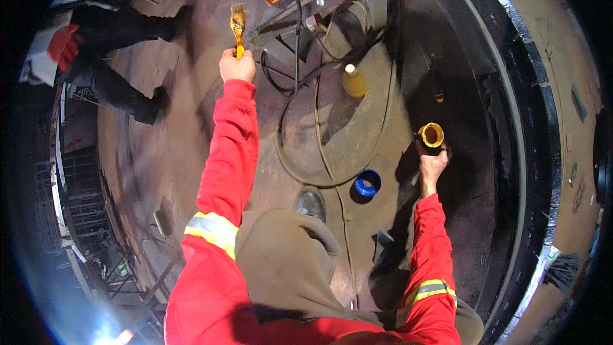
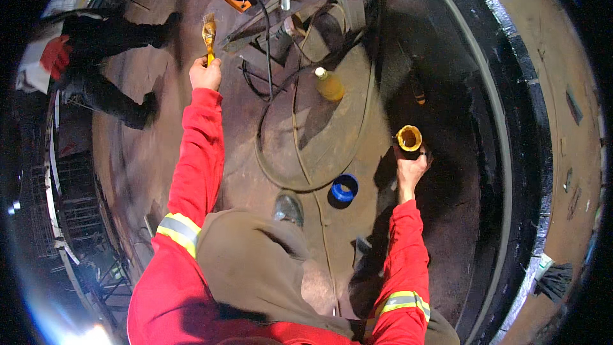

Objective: The person applies a yellow substance from a small container onto a long metal beam using a brush. They repeatedly dip the brush into the container and spread the substance along the beam's surface. Later, they pour a yellow liquid from a bottle into the container and continue applying it.

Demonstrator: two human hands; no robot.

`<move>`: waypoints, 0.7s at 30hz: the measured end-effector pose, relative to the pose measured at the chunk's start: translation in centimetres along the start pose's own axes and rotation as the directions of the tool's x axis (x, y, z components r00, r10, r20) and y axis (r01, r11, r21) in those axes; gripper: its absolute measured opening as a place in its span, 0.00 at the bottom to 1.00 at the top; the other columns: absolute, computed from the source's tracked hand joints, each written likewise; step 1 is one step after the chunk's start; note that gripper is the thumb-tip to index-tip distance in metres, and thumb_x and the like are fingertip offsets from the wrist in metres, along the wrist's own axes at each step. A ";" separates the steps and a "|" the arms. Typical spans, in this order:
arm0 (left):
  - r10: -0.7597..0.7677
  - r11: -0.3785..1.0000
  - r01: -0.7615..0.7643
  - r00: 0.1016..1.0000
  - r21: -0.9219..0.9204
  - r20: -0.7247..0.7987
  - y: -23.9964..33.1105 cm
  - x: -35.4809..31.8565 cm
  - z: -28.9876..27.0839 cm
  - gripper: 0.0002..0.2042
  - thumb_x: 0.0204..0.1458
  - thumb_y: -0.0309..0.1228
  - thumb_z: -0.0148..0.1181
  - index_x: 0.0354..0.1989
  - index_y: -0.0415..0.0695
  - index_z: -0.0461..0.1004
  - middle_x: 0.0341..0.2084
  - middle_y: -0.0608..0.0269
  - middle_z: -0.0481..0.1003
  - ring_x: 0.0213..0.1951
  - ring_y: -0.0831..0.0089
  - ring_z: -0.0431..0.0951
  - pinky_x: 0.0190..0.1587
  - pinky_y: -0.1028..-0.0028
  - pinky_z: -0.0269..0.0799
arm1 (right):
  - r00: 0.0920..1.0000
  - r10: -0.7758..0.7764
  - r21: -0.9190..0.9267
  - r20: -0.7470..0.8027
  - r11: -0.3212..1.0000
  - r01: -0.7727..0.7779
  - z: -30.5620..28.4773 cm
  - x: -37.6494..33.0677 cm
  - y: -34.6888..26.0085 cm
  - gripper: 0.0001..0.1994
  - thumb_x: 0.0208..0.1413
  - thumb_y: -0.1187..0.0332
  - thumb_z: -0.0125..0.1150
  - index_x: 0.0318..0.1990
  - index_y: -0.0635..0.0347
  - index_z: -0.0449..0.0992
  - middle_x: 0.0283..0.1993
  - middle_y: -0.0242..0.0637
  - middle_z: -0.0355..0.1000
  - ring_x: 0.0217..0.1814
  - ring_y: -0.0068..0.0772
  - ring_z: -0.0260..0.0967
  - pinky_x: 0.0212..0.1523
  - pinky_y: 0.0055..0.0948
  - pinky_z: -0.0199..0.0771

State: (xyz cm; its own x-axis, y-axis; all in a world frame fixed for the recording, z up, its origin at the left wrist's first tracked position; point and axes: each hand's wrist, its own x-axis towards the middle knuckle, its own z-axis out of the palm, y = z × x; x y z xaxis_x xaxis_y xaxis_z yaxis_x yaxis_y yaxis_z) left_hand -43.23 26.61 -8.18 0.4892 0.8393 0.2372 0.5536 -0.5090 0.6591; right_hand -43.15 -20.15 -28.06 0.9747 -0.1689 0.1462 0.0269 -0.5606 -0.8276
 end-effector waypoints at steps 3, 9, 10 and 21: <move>0.006 1.000 -0.006 1.000 0.014 -0.008 -0.1 2.4 1.3 0.17 0.41 0.30 0.60 0.39 0.34 0.75 0.36 0.44 0.77 0.38 0.55 0.78 0.45 0.65 0.71 | 0.965 -0.225 -0.153 -0.133 0.967 0.205 1.2 0.2 2.8 0.26 0.33 0.60 0.76 0.40 0.62 0.75 0.40 0.45 0.72 0.46 0.49 0.67 0.49 0.41 0.65; -0.165 0.984 0.167 0.986 -0.055 0.032 -1.3 2.9 2.9 0.26 0.36 0.28 0.61 0.47 0.37 0.63 0.43 0.40 0.72 0.49 0.50 0.73 0.54 0.64 0.66 | 0.999 0.045 -0.145 0.006 0.988 -0.044 1.5 -1.0 2.2 0.29 0.31 0.53 0.75 0.43 0.57 0.76 0.45 0.43 0.73 0.51 0.50 0.66 0.53 0.46 0.63; -0.128 0.991 0.128 0.992 -0.043 0.010 -1.5 3.2 2.7 0.26 0.37 0.28 0.61 0.48 0.37 0.63 0.43 0.40 0.72 0.49 0.50 0.73 0.54 0.65 0.65 | 0.994 0.106 -0.090 0.028 0.991 -0.103 1.5 -1.2 1.6 0.27 0.32 0.52 0.75 0.42 0.55 0.77 0.45 0.42 0.73 0.51 0.50 0.65 0.54 0.47 0.61; 0.089 0.950 -0.172 0.950 -0.263 -0.300 0.1 -1.6 0.4 0.26 0.42 0.32 0.69 0.46 0.35 0.64 0.41 0.50 0.70 0.40 0.67 0.72 0.46 0.69 0.69 | 0.996 0.063 -0.249 -0.057 0.966 -0.075 1.5 -0.7 3.5 0.34 0.29 0.54 0.78 0.47 0.58 0.74 0.49 0.46 0.71 0.55 0.50 0.62 0.57 0.47 0.60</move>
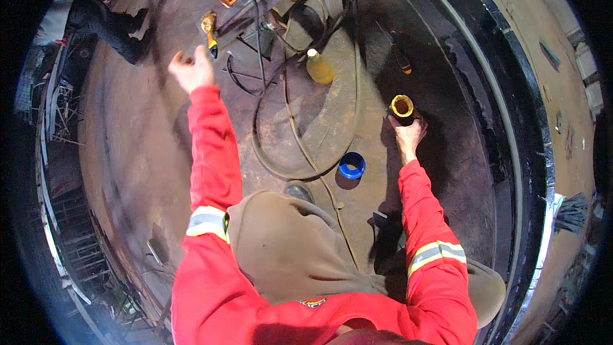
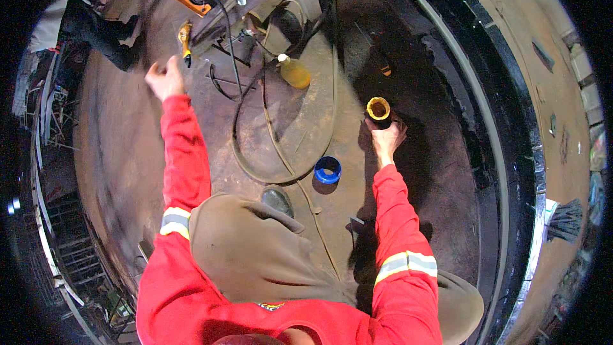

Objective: The person applies a yellow substance from a small container onto a long metal beam using a brush. They repeatedly dip the brush into the container and spread the substance along the beam's surface. Later, they pour a yellow liquid from a bottle into the container and continue applying it.

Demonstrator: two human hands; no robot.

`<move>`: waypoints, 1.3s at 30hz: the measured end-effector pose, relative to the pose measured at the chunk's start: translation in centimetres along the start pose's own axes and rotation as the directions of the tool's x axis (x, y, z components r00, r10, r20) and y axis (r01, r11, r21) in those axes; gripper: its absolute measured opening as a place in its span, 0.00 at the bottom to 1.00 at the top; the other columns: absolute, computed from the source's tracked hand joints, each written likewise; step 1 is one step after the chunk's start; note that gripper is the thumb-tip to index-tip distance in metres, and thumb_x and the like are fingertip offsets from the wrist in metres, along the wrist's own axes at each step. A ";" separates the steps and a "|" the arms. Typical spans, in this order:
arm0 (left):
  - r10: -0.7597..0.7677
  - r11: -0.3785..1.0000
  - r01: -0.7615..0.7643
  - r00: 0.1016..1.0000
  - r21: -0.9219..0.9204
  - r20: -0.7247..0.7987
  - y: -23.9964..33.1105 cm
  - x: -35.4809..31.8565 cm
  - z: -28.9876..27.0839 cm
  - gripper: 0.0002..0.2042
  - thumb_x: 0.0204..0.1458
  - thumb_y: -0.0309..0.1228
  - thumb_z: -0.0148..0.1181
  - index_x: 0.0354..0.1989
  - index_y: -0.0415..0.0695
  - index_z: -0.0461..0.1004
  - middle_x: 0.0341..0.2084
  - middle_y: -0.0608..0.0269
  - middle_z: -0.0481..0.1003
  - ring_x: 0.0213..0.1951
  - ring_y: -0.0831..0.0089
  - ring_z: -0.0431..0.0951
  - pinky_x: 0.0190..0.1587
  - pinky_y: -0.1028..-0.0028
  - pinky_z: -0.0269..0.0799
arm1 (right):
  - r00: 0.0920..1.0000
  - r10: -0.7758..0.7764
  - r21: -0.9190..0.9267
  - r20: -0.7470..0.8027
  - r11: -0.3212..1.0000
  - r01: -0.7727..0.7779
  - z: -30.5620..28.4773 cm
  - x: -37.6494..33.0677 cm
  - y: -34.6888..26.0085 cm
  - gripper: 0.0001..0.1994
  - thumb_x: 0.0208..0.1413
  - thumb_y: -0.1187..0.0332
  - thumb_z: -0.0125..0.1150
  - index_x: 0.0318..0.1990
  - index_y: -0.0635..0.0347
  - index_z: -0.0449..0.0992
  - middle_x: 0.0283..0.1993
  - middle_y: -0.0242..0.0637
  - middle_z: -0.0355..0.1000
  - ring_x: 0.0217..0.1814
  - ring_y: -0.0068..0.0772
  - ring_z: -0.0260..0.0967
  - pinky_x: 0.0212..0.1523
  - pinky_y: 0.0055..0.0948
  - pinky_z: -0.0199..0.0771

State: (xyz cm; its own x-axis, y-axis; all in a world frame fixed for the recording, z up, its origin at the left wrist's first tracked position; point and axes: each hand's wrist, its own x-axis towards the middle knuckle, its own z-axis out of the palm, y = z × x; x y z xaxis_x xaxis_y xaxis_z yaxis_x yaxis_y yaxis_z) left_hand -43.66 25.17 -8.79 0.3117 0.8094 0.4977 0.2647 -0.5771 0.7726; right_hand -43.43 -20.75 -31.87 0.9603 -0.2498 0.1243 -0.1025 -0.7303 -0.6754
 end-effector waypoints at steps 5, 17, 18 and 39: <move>0.206 0.965 -0.130 0.915 -0.230 0.348 -1.3 -11.4 -2.2 0.16 0.44 0.24 0.65 0.41 0.40 0.68 0.29 0.67 0.72 0.31 0.79 0.70 0.37 0.76 0.70 | 0.999 0.016 0.033 0.031 0.999 -0.017 0.2 -0.7 0.1 0.36 0.29 0.54 0.77 0.49 0.58 0.72 0.51 0.45 0.69 0.58 0.50 0.59 0.60 0.48 0.55; -0.070 0.693 0.649 0.493 -0.314 0.867 -6.7 -19.7 13.4 0.36 0.32 0.36 0.75 0.51 0.41 0.63 0.47 0.54 0.69 0.50 0.60 0.71 0.52 0.63 0.70 | 0.876 -0.434 0.274 -0.213 0.834 0.479 -6.0 -3.9 -9.3 0.08 0.44 0.73 0.65 0.33 0.57 0.74 0.32 0.35 0.70 0.37 0.38 0.66 0.44 0.34 0.65; -0.221 0.363 0.885 0.385 -0.291 0.896 -5.8 -19.7 13.4 0.32 0.34 0.34 0.74 0.49 0.41 0.64 0.46 0.54 0.70 0.48 0.61 0.72 0.51 0.65 0.71 | 0.874 -0.468 0.353 -0.130 0.803 0.481 -6.5 -2.9 -11.5 0.08 0.44 0.73 0.65 0.33 0.58 0.74 0.31 0.35 0.70 0.36 0.38 0.66 0.43 0.34 0.65; 0.470 0.882 -0.247 0.398 -0.402 0.787 9.5 -21.2 1.3 0.34 0.32 0.35 0.72 0.50 0.39 0.63 0.35 0.49 0.75 0.37 0.57 0.78 0.40 0.65 0.74 | 0.663 -0.556 0.328 0.500 0.831 0.449 -17.8 7.5 -22.3 0.16 0.47 0.58 0.65 0.31 0.66 0.79 0.26 0.51 0.75 0.31 0.45 0.76 0.35 0.36 0.75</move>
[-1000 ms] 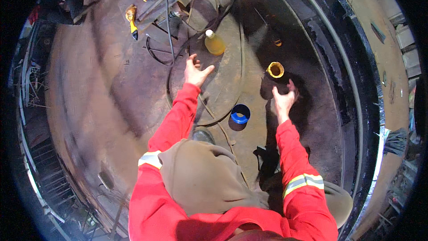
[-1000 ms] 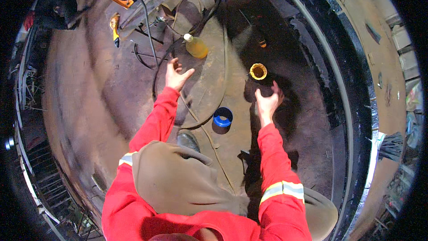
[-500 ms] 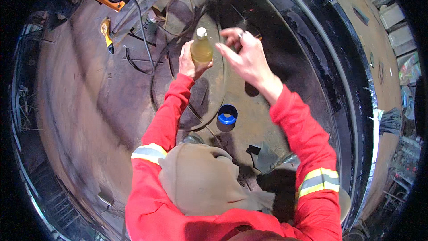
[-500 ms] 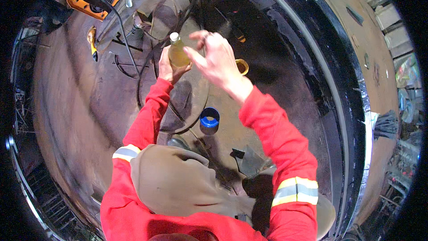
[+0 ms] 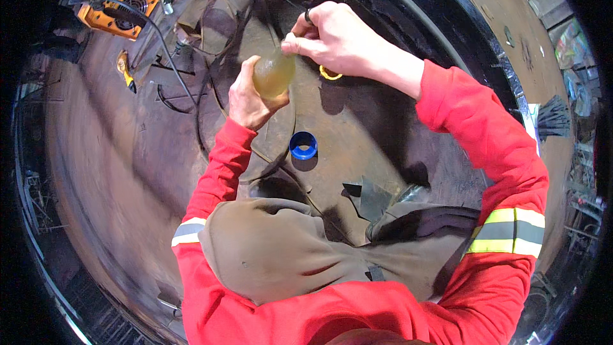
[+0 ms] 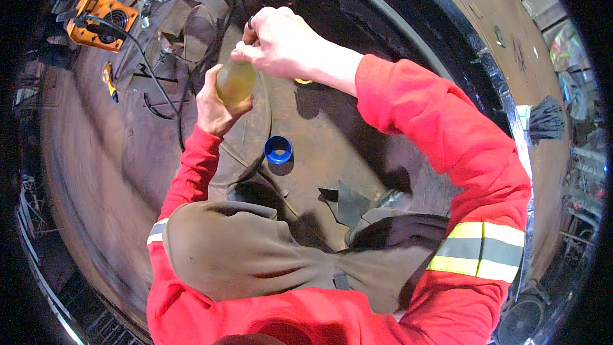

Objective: The person applies a yellow substance from a small container onto a long metal beam using a brush. They repeatedly dip the brush into the container and spread the substance along the beam's surface. Later, they pour a yellow liquid from a bottle into the container and continue applying it.

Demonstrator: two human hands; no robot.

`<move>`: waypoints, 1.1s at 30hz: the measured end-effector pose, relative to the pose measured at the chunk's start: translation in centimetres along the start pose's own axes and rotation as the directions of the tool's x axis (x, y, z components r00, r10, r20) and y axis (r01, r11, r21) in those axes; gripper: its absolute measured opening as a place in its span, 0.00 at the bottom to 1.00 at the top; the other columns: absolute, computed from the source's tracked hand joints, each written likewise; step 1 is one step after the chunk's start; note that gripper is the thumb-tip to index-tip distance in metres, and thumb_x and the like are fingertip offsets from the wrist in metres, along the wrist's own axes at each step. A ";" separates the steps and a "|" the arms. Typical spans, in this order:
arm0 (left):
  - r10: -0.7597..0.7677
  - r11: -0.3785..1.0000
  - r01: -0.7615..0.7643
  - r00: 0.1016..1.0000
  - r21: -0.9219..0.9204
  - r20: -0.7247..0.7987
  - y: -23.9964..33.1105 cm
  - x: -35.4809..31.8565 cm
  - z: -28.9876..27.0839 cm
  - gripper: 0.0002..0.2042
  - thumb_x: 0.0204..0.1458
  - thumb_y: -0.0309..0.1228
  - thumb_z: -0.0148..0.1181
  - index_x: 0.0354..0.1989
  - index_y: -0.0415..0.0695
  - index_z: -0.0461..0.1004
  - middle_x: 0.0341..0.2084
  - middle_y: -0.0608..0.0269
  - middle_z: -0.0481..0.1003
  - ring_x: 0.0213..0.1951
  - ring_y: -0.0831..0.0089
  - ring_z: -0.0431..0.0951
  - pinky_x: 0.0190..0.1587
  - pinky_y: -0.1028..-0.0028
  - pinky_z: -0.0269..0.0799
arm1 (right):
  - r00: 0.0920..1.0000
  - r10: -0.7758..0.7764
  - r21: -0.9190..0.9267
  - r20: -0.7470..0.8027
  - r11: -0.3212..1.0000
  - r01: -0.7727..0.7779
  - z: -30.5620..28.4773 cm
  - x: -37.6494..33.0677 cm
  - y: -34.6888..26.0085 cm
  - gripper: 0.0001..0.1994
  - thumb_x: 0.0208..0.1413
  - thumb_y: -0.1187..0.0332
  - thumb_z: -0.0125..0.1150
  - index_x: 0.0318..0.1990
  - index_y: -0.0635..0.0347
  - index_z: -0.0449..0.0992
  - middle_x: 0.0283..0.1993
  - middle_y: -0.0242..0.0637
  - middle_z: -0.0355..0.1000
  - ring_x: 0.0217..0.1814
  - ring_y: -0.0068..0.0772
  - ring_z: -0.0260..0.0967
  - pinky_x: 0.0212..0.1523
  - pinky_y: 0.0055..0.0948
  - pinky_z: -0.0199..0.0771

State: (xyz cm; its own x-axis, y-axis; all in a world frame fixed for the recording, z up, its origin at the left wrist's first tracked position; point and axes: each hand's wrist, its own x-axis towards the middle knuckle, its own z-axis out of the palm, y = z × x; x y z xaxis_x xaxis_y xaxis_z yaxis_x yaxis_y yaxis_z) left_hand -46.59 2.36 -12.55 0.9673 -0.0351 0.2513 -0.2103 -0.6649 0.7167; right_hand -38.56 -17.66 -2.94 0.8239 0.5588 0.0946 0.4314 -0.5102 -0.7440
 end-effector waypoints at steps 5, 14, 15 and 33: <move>0.014 0.989 0.023 0.969 -0.148 0.245 1.1 -1.0 -0.1 0.34 0.30 0.32 0.73 0.49 0.40 0.63 0.32 0.53 0.76 0.35 0.66 0.79 0.39 0.69 0.75 | 0.997 -0.012 -0.043 0.076 0.999 0.015 -1.2 -3.4 0.8 0.15 0.52 0.61 0.63 0.32 0.68 0.80 0.23 0.47 0.74 0.24 0.30 0.73 0.28 0.28 0.71; -0.021 0.897 0.272 0.814 -0.349 0.580 -2.8 -1.7 -0.6 0.36 0.26 0.29 0.71 0.50 0.39 0.63 0.34 0.51 0.75 0.39 0.69 0.76 0.43 0.71 0.71 | 0.990 -0.136 0.146 -0.041 0.979 0.141 -5.4 -6.2 1.9 0.15 0.50 0.65 0.65 0.40 0.68 0.78 0.32 0.46 0.77 0.31 0.30 0.76 0.32 0.31 0.73; -0.046 0.930 0.240 0.826 -0.277 0.562 -3.1 -1.4 -1.2 0.36 0.26 0.29 0.71 0.50 0.39 0.63 0.34 0.50 0.75 0.38 0.68 0.76 0.43 0.71 0.71 | 0.997 -0.068 0.251 -0.032 0.965 0.074 -6.1 -6.6 2.4 0.14 0.52 0.64 0.65 0.41 0.66 0.78 0.35 0.41 0.78 0.30 0.22 0.72 0.31 0.28 0.70; -0.100 0.689 -0.493 0.662 0.532 0.743 2.9 10.9 1.7 0.33 0.27 0.31 0.71 0.46 0.45 0.60 0.32 0.48 0.75 0.38 0.46 0.75 0.38 0.55 0.71 | 0.921 0.344 0.152 0.183 0.916 -0.372 5.8 -14.7 19.8 0.07 0.39 0.74 0.63 0.25 0.69 0.72 0.24 0.47 0.72 0.29 0.37 0.72 0.32 0.36 0.69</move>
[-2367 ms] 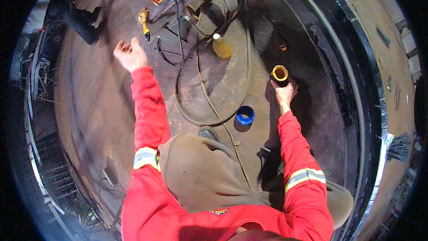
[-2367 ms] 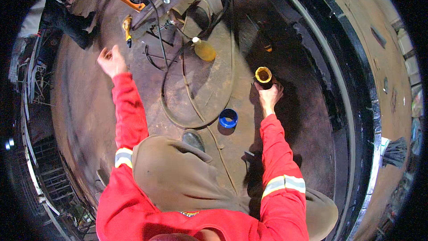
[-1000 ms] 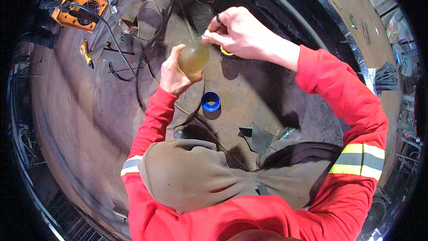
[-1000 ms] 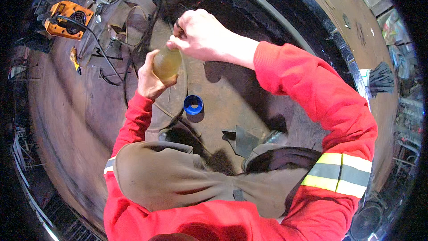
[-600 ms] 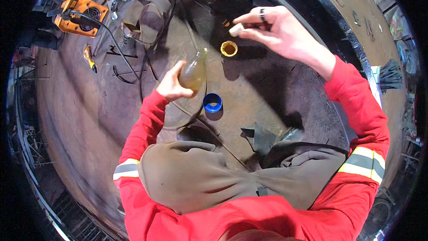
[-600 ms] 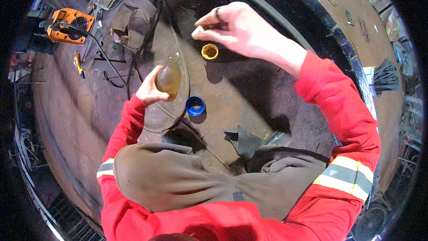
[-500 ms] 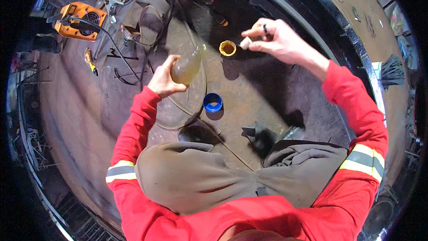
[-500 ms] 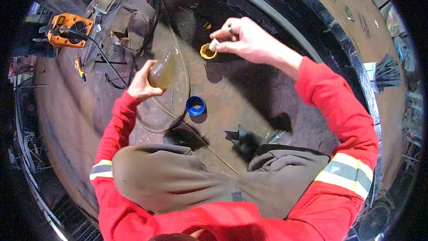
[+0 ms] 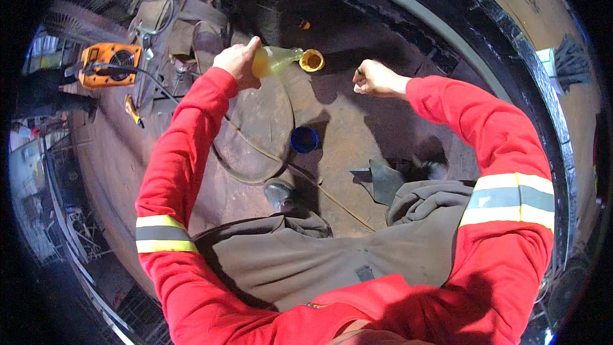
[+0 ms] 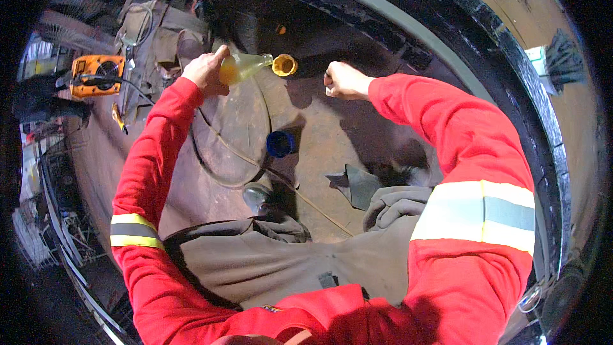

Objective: The person applies a yellow substance from a small container onto a long metal beam using a brush. They repeatedly dip the brush into the container and spread the substance along the beam's surface. Later, they pour a yellow liquid from a bottle into the container and continue applying it.

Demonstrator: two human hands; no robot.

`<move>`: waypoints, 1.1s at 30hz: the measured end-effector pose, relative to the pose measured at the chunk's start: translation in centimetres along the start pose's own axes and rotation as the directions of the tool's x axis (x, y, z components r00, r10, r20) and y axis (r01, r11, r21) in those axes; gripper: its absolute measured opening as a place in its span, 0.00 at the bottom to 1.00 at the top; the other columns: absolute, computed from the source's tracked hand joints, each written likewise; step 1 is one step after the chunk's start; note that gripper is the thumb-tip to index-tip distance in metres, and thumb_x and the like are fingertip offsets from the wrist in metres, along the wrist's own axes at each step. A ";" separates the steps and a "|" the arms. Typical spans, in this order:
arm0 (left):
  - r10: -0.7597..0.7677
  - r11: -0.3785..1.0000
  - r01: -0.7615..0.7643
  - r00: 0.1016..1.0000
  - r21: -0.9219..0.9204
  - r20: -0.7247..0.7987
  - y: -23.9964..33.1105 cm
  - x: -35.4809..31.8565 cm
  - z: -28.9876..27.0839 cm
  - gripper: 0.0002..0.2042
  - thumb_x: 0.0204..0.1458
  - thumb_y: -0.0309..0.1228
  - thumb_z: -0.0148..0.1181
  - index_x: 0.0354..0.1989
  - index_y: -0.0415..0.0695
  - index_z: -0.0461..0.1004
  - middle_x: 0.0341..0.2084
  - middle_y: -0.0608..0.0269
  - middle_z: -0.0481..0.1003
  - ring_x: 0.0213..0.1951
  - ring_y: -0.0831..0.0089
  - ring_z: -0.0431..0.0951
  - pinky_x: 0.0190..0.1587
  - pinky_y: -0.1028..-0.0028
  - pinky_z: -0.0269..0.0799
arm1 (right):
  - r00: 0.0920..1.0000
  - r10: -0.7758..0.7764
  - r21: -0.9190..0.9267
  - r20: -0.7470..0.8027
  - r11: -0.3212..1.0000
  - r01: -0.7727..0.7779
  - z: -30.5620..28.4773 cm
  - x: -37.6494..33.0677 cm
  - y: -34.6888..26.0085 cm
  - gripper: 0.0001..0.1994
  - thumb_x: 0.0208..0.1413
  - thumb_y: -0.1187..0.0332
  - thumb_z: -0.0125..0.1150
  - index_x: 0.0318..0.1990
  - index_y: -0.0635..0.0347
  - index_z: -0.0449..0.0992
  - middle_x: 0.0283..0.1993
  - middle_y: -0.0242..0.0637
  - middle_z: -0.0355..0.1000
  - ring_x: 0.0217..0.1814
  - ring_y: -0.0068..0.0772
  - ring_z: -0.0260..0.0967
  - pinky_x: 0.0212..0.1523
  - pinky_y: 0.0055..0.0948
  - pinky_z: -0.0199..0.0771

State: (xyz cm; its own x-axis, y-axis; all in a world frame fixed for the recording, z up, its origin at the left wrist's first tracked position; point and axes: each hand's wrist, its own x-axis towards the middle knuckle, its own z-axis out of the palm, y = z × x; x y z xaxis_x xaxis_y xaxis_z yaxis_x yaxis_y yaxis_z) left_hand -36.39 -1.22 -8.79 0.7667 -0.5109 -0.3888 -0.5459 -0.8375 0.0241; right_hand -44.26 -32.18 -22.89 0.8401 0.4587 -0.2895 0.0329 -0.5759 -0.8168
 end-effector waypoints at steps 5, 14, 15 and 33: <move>-0.043 0.995 0.041 0.999 0.088 0.024 1.6 1.9 0.7 0.35 0.24 0.33 0.73 0.46 0.46 0.62 0.32 0.50 0.75 0.38 0.49 0.76 0.38 0.56 0.73 | 0.992 0.072 -0.108 0.107 0.992 -0.061 -0.6 -0.4 0.9 0.07 0.41 0.77 0.61 0.30 0.70 0.74 0.26 0.45 0.73 0.31 0.33 0.73 0.31 0.33 0.70; 0.002 0.972 -0.010 0.999 0.235 0.035 5.0 3.5 -1.4 0.34 0.23 0.35 0.76 0.45 0.47 0.66 0.30 0.52 0.76 0.35 0.52 0.78 0.34 0.56 0.74 | 0.995 -0.062 -0.193 0.078 0.978 0.076 -0.8 0.0 1.1 0.05 0.39 0.79 0.60 0.28 0.68 0.74 0.27 0.51 0.74 0.33 0.48 0.75 0.33 0.40 0.72; 0.000 0.970 -0.012 0.999 0.242 0.050 5.4 3.6 -1.6 0.34 0.23 0.35 0.76 0.44 0.47 0.67 0.30 0.52 0.76 0.35 0.52 0.78 0.34 0.57 0.75 | 0.993 -0.088 -0.223 0.084 0.969 0.105 -0.7 -0.1 0.9 0.06 0.39 0.78 0.60 0.28 0.67 0.74 0.28 0.51 0.74 0.34 0.49 0.75 0.34 0.40 0.73; -0.071 0.930 0.018 0.989 0.367 0.131 8.1 4.9 -3.5 0.31 0.24 0.36 0.77 0.43 0.47 0.73 0.34 0.58 0.79 0.39 0.60 0.80 0.39 0.63 0.77 | 0.969 -0.096 -0.434 0.226 0.881 0.188 -0.9 -0.8 2.0 0.05 0.38 0.76 0.61 0.25 0.66 0.74 0.25 0.54 0.72 0.31 0.57 0.72 0.31 0.44 0.71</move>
State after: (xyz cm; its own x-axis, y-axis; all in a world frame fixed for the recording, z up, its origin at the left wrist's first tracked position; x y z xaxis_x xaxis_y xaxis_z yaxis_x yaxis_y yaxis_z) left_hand -35.84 -11.18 -7.33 0.7527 -0.4207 -0.5064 -0.6179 -0.7169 -0.3228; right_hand -44.36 -34.31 -23.80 0.6890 0.6527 -0.3149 0.4221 -0.7147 -0.5578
